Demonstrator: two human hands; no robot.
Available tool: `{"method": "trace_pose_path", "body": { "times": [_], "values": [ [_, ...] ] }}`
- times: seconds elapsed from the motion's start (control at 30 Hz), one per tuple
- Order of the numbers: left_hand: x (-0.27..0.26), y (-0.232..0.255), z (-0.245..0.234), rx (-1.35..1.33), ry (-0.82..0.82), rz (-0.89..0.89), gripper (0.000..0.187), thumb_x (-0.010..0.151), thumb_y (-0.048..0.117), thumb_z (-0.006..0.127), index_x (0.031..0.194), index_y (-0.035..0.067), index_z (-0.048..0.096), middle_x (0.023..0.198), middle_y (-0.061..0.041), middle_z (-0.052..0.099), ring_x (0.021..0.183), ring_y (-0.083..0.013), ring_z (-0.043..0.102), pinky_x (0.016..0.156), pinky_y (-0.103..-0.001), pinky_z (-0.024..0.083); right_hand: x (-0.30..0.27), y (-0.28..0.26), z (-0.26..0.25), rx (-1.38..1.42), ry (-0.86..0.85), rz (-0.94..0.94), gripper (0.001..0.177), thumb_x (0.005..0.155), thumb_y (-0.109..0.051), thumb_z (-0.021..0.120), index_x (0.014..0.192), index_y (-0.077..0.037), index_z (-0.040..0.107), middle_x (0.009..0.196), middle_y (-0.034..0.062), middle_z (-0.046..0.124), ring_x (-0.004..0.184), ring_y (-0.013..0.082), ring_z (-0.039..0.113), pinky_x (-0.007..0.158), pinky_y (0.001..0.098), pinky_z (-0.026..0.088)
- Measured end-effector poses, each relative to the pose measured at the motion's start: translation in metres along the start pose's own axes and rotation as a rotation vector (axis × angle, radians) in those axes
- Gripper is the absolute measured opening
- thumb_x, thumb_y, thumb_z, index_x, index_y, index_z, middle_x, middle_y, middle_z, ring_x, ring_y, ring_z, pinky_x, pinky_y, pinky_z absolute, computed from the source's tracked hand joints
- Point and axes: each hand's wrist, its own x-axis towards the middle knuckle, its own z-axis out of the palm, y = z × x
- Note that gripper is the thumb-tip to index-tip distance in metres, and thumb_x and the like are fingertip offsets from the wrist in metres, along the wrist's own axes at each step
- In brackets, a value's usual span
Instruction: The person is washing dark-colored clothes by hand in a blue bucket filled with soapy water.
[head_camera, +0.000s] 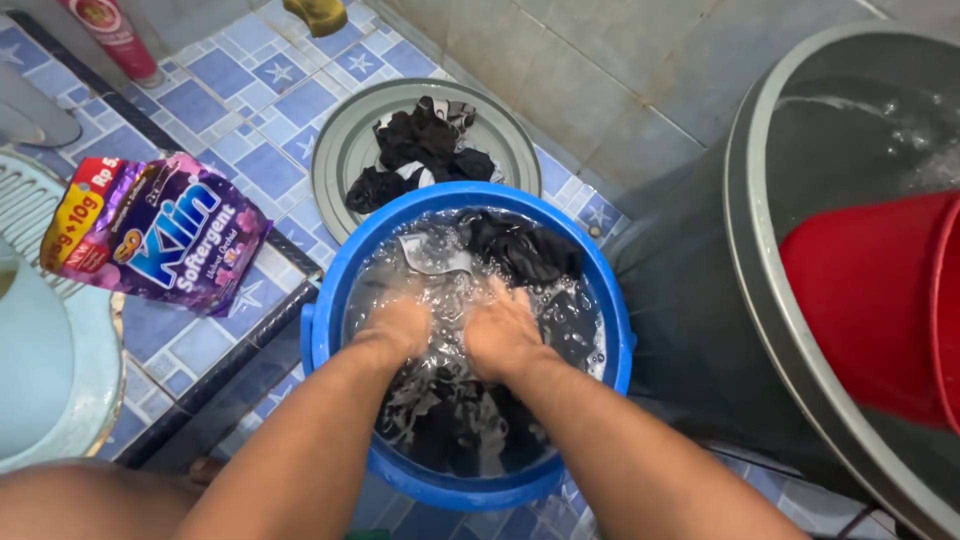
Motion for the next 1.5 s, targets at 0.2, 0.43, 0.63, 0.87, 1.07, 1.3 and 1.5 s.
{"method": "trace_pose_path", "body": {
  "times": [0.2, 0.43, 0.63, 0.87, 1.07, 1.3, 1.5],
  "values": [
    [-0.011, 0.001, 0.026, -0.138, 0.484, -0.033, 0.059, 0.078, 0.007, 0.069, 0.135, 0.001, 0.060, 0.139, -0.029, 0.053, 0.125, -0.0502, 0.056, 0.100, -0.049, 0.051, 0.004, 0.001, 0.013, 0.346, 0.201, 0.024, 0.070, 0.083, -0.011, 0.061, 0.151, -0.021, 0.050, 0.141, 0.0185, 0.051, 0.142, 0.0411, 0.028, 0.113, 0.0612, 0.020],
    [-0.111, 0.018, -0.050, -0.697, 0.592, -0.045, 0.034, 0.091, 0.010, 0.067, 0.125, 0.009, 0.069, 0.119, -0.023, 0.071, 0.117, -0.0404, 0.068, 0.101, -0.046, 0.054, 0.013, 0.024, 0.026, 1.606, 0.819, 0.156, 0.029, 0.096, -0.008, 0.060, 0.116, 0.007, 0.074, 0.119, 0.0242, 0.075, 0.113, 0.0394, 0.067, 0.104, 0.0524, 0.052],
    [-0.108, 0.051, -0.049, -1.745, 0.654, -0.057, 0.033, 0.094, 0.030, 0.064, 0.117, 0.006, 0.066, 0.113, -0.014, 0.077, 0.106, -0.0305, 0.072, 0.094, -0.043, 0.055, -0.016, 0.020, 0.009, 3.048, 0.426, 0.003, 0.028, 0.098, -0.010, 0.040, 0.109, 0.001, 0.064, 0.104, 0.0182, 0.071, 0.093, 0.0329, 0.069, 0.089, 0.0463, 0.058],
    [-0.084, 0.048, -0.018, -2.321, 0.045, 0.073, 0.031, 0.095, 0.040, 0.064, 0.102, 0.010, 0.067, 0.095, -0.011, 0.072, 0.082, -0.0272, 0.069, 0.078, -0.045, 0.056, -0.124, -0.067, -0.058, 2.345, 0.303, 0.187, 0.030, 0.095, -0.034, 0.063, 0.090, -0.006, 0.074, 0.084, 0.0059, 0.074, 0.071, 0.0187, 0.065, 0.068, 0.0348, 0.052],
    [-0.135, 0.111, -0.012, -2.026, 0.192, -0.054, 0.029, 0.092, 0.031, 0.065, 0.091, 0.002, 0.071, 0.081, -0.009, 0.071, 0.070, -0.0202, 0.064, 0.062, -0.039, 0.050, 0.003, 0.021, 0.051, 1.657, 0.856, 0.439, 0.035, 0.091, -0.029, 0.069, 0.073, 0.000, 0.071, 0.066, 0.0084, 0.068, 0.058, 0.0156, 0.056, 0.055, 0.0365, 0.047],
    [-0.116, 0.085, -0.029, -1.442, 0.559, -0.062, 0.037, 0.090, 0.035, 0.059, 0.098, 0.001, 0.071, 0.086, -0.011, 0.070, 0.074, -0.0199, 0.062, 0.069, -0.038, 0.049, -0.065, -0.037, -0.024, 2.094, 0.710, 0.545, 0.031, 0.091, -0.030, 0.063, 0.083, -0.003, 0.076, 0.073, 0.0042, 0.072, 0.062, 0.0138, 0.060, 0.060, 0.0355, 0.049],
    [-0.078, 0.049, -0.005, -2.228, 0.160, -0.027, 0.033, 0.091, 0.042, 0.066, 0.106, 0.013, 0.060, 0.094, -0.009, 0.062, 0.082, -0.0244, 0.060, 0.074, -0.043, 0.050, -0.099, -0.085, -0.033, 1.860, 0.636, 0.178, 0.036, 0.090, -0.028, 0.071, 0.077, 0.004, 0.077, 0.070, 0.0067, 0.068, 0.062, 0.0179, 0.056, 0.061, 0.0382, 0.044]
  ]
}}
